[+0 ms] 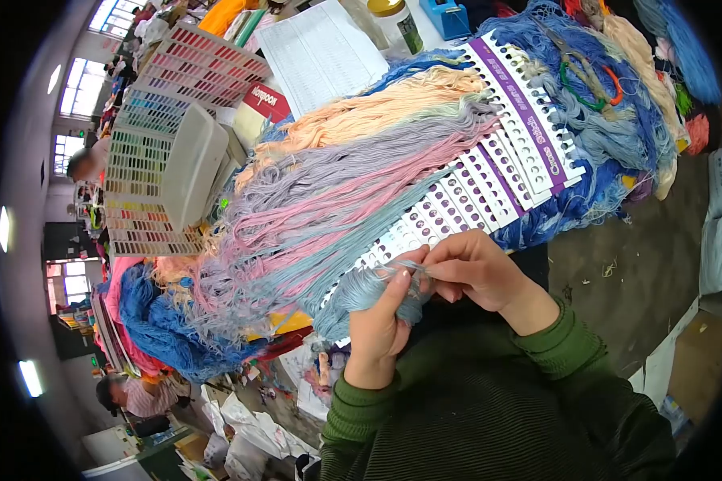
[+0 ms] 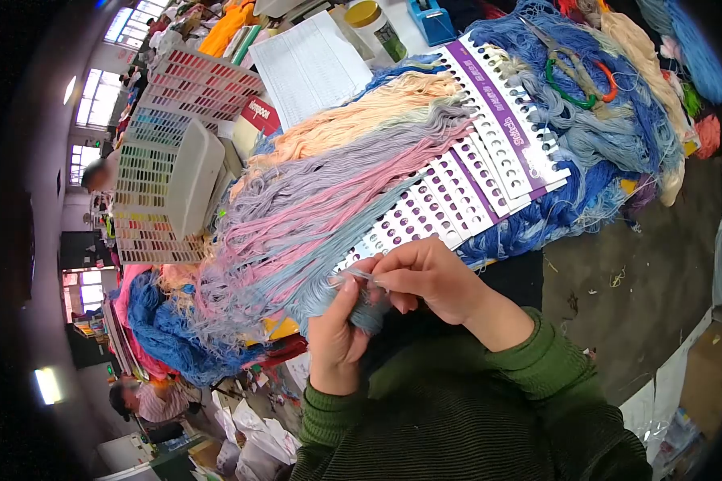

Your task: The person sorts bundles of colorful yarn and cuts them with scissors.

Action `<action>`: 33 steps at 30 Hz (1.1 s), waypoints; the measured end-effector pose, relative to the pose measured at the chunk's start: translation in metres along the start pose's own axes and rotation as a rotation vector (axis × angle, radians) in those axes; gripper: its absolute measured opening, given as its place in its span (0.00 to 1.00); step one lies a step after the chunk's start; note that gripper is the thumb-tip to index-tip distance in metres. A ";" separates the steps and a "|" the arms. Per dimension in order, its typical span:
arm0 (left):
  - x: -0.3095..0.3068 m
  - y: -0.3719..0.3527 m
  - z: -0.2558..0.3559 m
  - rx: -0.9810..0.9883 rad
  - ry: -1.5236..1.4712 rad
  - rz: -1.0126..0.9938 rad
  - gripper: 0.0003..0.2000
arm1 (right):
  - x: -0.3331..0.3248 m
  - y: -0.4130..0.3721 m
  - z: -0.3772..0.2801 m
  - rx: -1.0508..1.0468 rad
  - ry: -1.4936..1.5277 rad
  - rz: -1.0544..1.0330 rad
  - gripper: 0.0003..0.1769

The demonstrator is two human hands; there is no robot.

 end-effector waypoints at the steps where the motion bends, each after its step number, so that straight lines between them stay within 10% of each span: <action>1: 0.003 0.001 0.002 0.008 -0.009 0.018 0.12 | 0.000 0.000 0.000 0.015 0.002 -0.011 0.06; 8: -0.001 0.004 0.004 0.079 0.082 0.027 0.10 | -0.005 -0.001 -0.006 -0.039 0.038 -0.051 0.04; 11: -0.043 0.006 0.025 -0.124 -0.451 -0.107 0.07 | -0.022 -0.011 -0.038 -0.153 0.280 -0.017 0.04; 12: -0.062 0.003 0.042 0.018 -0.594 0.201 0.08 | -0.039 -0.018 -0.054 -0.265 0.291 -0.068 0.04; 16: -0.227 -0.023 0.119 0.309 -1.070 0.277 0.09 | -0.146 -0.088 -0.234 -0.963 0.347 0.085 0.04; 18: -0.246 -0.033 0.137 0.396 -1.081 0.413 0.15 | -0.182 -0.149 -0.305 -1.565 0.155 0.495 0.07; 19: -0.217 -0.023 0.135 0.293 -1.013 0.221 0.14 | -0.179 -0.153 -0.317 -1.297 -0.138 -0.398 0.12; 22: -0.103 0.012 0.085 0.169 -0.126 0.203 0.14 | -0.116 -0.072 -0.255 -1.157 -1.666 0.641 0.15; 24: -0.050 0.053 0.040 -0.104 0.038 -0.041 0.13 | -0.095 -0.007 -0.179 -0.672 -0.917 0.570 0.06; 26: 0.009 0.085 0.006 -0.336 0.046 0.037 0.11 | -0.106 0.027 -0.129 -0.344 -0.919 0.417 0.04; 33: 0.038 0.134 -0.057 -0.316 0.411 0.028 0.08 | -0.095 0.022 -0.081 -0.737 -1.679 0.301 0.12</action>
Point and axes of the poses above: each hand's wrist, its own y-axis towards the middle knuckle, its own x-axis out of the palm, z = x × y, the point moved 3 cm from there along y, towards the middle knuckle, and after that the axes turned 3 degrees about -y, right-handed, at the moved point
